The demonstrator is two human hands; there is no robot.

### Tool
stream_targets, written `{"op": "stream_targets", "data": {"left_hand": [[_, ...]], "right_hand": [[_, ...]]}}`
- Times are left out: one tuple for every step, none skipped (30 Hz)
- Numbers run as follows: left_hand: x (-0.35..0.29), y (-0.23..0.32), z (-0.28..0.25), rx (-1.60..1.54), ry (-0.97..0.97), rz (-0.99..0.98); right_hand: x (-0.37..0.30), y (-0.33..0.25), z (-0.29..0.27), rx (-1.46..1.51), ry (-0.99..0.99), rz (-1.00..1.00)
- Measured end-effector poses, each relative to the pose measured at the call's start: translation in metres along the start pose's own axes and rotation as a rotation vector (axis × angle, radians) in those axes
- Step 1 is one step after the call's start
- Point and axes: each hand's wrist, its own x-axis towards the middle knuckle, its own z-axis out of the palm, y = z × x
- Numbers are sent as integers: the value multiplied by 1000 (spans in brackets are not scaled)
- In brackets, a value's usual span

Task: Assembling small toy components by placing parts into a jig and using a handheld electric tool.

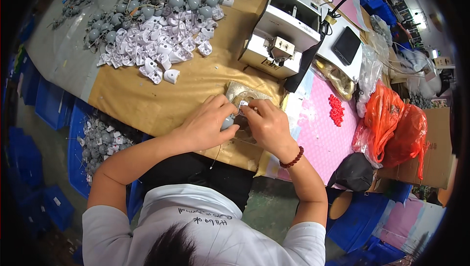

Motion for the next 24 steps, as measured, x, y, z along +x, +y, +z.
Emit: {"op": "stream_targets", "data": {"left_hand": [[1,-1,-1,0,-2,6],[1,-2,-2,-2,-9,9],[0,-3,-2,-3,-15,11],[1,-3,-2,-4,-17,16],[1,-2,-3,0,-25,8],[2,-2,-4,10,-35,8],[2,-3,-5,19,-45,5],[2,-3,-6,29,-55,1],[4,-2,-8,45,-60,0],[4,-1,-10,69,-54,2],[4,0,-12,92,-47,5],[5,2,-12,116,-40,7],[5,3,-11,208,24,65],[6,3,-8,300,87,123],[6,3,-4,392,150,181],[7,1,4,416,138,211],[5,-1,12,446,128,230],[3,-3,17,474,117,250],[1,-2,21,502,138,265],[0,-4,22,523,138,272],[3,-6,22,543,137,280],[4,-9,24,557,124,286],[5,-12,26,542,143,322],[5,-14,26,553,153,334]], "right_hand": [[2,-1,-3,-27,-20,-19],[3,-2,-4,-44,-34,-31],[2,-4,-6,-60,-47,-43],[3,-5,-9,-81,-59,-59],[1,-6,-9,-104,-62,-81],[-1,-6,-9,-116,-85,-84],[-4,-7,-8,-126,-108,-88],[-5,-7,-8,-139,-139,-91],[-6,-7,-8,-153,-168,-96],[-6,-7,-9,-159,-182,-100],[-5,-8,-10,-166,-196,-103],[-6,-8,-11,-173,-210,-107],[-7,-8,-10,-164,-195,-105],[-9,-7,-9,-156,-180,-102],[-12,-6,-8,-131,-155,-88],[-16,-5,-7,-108,-130,-67],[-18,-6,-4,-61,-95,-45],[-18,-5,-5,15,-62,-9],[-21,-6,-4,98,-31,32],[-26,-2,-8,209,-2,85],[-31,5,-12,299,44,134],[-40,13,-17,354,92,242],[-53,20,-20,398,141,362],[-63,28,-25,421,170,451]]}}
